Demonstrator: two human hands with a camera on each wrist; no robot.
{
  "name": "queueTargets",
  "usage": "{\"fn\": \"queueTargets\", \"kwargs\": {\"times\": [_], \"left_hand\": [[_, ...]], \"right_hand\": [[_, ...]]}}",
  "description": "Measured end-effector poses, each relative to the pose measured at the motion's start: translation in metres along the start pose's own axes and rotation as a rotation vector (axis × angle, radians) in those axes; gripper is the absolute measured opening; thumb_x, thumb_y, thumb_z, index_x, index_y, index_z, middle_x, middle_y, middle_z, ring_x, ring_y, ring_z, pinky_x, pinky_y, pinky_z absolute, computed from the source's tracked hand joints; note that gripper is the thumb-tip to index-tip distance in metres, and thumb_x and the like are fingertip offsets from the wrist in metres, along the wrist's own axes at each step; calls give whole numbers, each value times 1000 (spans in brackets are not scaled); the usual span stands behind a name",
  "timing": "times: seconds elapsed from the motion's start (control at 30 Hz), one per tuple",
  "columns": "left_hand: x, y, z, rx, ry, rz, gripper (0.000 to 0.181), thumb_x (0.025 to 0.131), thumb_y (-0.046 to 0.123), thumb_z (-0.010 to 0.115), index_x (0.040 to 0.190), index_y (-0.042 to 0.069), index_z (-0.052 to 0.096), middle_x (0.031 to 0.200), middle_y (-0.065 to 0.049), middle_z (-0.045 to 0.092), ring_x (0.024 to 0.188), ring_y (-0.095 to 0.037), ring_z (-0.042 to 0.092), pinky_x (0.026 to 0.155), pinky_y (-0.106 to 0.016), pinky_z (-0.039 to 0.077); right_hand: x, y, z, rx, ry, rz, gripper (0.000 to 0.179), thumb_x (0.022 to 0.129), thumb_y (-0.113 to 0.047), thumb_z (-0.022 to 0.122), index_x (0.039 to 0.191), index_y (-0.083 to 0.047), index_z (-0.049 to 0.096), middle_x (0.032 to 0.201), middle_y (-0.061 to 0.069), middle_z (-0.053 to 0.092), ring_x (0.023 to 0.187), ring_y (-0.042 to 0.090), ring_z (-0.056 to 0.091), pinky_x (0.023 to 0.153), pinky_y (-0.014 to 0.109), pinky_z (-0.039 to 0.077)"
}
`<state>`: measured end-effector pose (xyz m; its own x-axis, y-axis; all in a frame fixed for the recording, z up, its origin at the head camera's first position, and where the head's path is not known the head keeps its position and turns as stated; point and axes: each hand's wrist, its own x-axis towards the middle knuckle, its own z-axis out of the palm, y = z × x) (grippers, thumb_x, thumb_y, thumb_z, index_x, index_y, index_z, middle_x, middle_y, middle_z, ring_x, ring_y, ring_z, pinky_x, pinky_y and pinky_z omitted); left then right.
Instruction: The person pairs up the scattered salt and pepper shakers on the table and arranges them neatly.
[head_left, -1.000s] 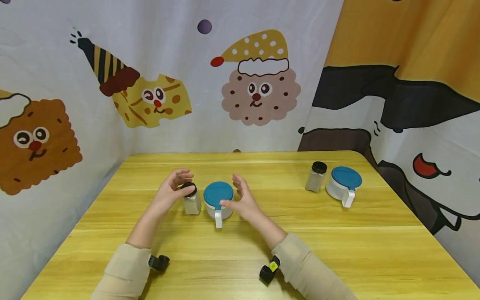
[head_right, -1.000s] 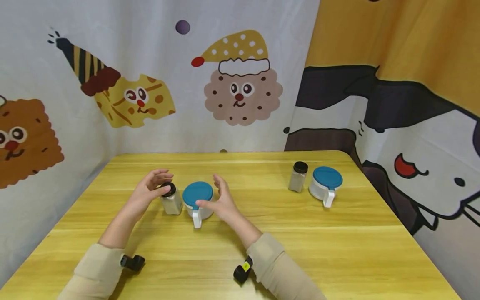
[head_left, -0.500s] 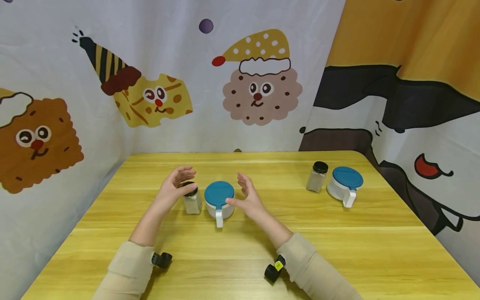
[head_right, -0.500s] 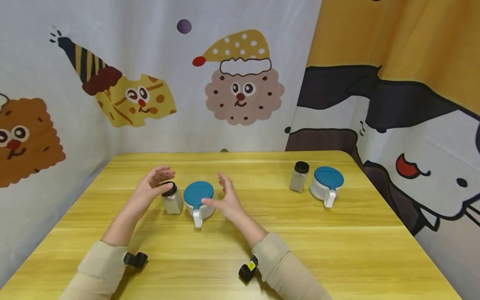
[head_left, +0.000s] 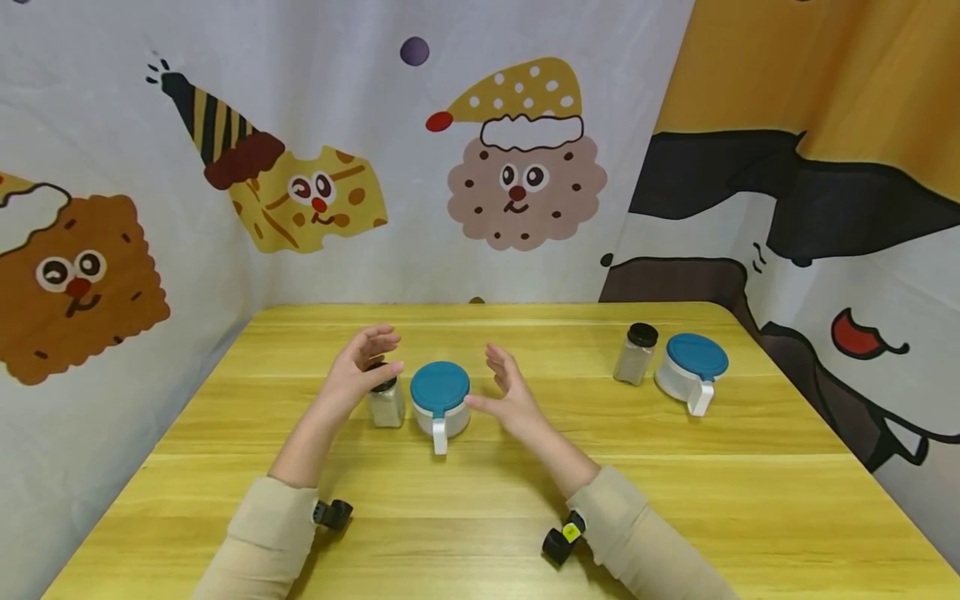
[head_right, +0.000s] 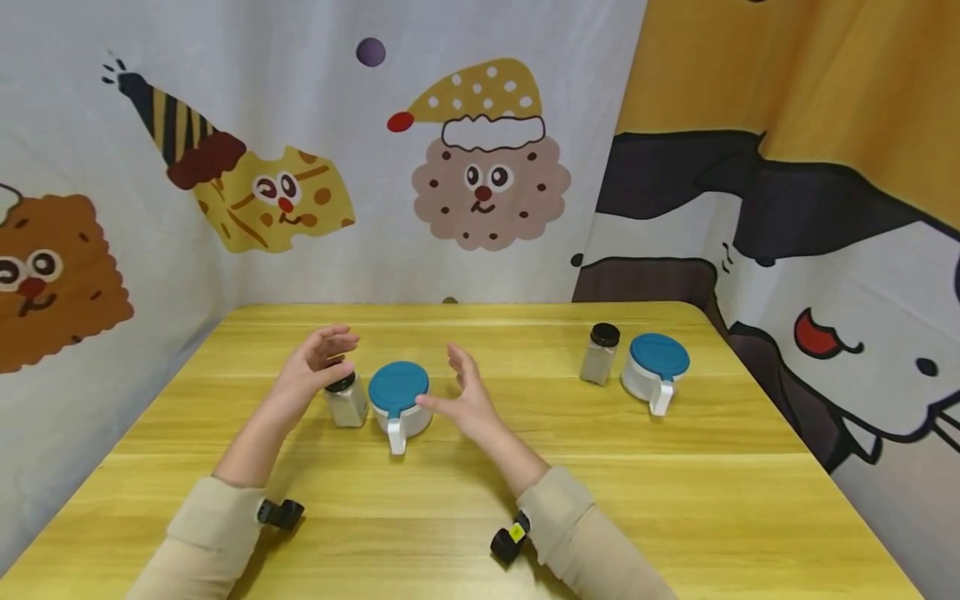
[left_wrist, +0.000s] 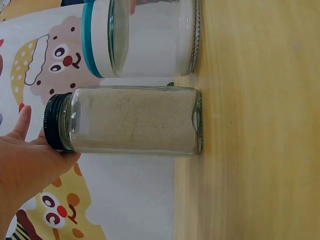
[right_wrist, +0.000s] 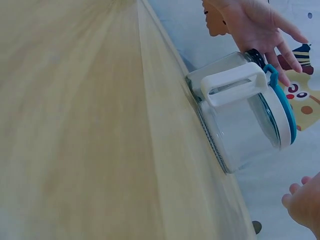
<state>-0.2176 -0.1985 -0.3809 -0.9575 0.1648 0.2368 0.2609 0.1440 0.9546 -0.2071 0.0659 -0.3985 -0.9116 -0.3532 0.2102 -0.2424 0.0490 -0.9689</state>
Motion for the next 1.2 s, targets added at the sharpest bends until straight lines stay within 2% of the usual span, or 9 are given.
{"fn": "queueTargets", "kwargs": {"times": [0.17,0.47,0.7,0.83,1.07,1.2], "left_hand": [[2,2,0,-8,19,12,53,90,4,66,137,3,41,130,-16,49,123,-34,42,108,-48,26],[4,9,0,-19,13,45,57,89,11,69,137,1,41,132,-17,49,125,-34,42,108,-46,26],[4,15,4,-22,-5,51,57,89,12,70,138,3,42,133,-15,49,125,-29,43,109,-43,27],[3,18,8,-24,-9,60,57,88,9,70,137,3,42,133,-16,49,125,-31,43,108,-44,27],[5,20,15,-22,-34,56,55,89,6,68,138,4,42,134,-15,49,127,-33,41,108,-44,28],[7,21,21,-21,-45,60,55,89,5,67,138,4,42,135,-15,49,127,-32,42,108,-44,28]], "right_hand": [[-2,-2,-6,-9,10,1,89,83,-1,72,149,5,13,152,23,20,140,38,19,112,46,14],[-7,-2,-17,-9,13,-12,96,81,-18,79,150,2,15,153,20,21,141,35,19,113,44,15],[-10,-1,-25,-14,26,-18,91,82,-12,77,150,0,17,153,19,21,141,33,20,113,43,14],[-12,-1,-31,-7,30,-27,92,82,-14,78,150,0,17,153,19,20,141,34,19,113,45,14],[-15,-2,-38,-34,55,-28,86,83,0,72,150,1,18,153,20,21,140,35,19,113,45,14],[-18,-3,-41,-46,65,-32,86,84,-1,72,150,1,18,153,20,21,140,35,20,113,45,14]]}}
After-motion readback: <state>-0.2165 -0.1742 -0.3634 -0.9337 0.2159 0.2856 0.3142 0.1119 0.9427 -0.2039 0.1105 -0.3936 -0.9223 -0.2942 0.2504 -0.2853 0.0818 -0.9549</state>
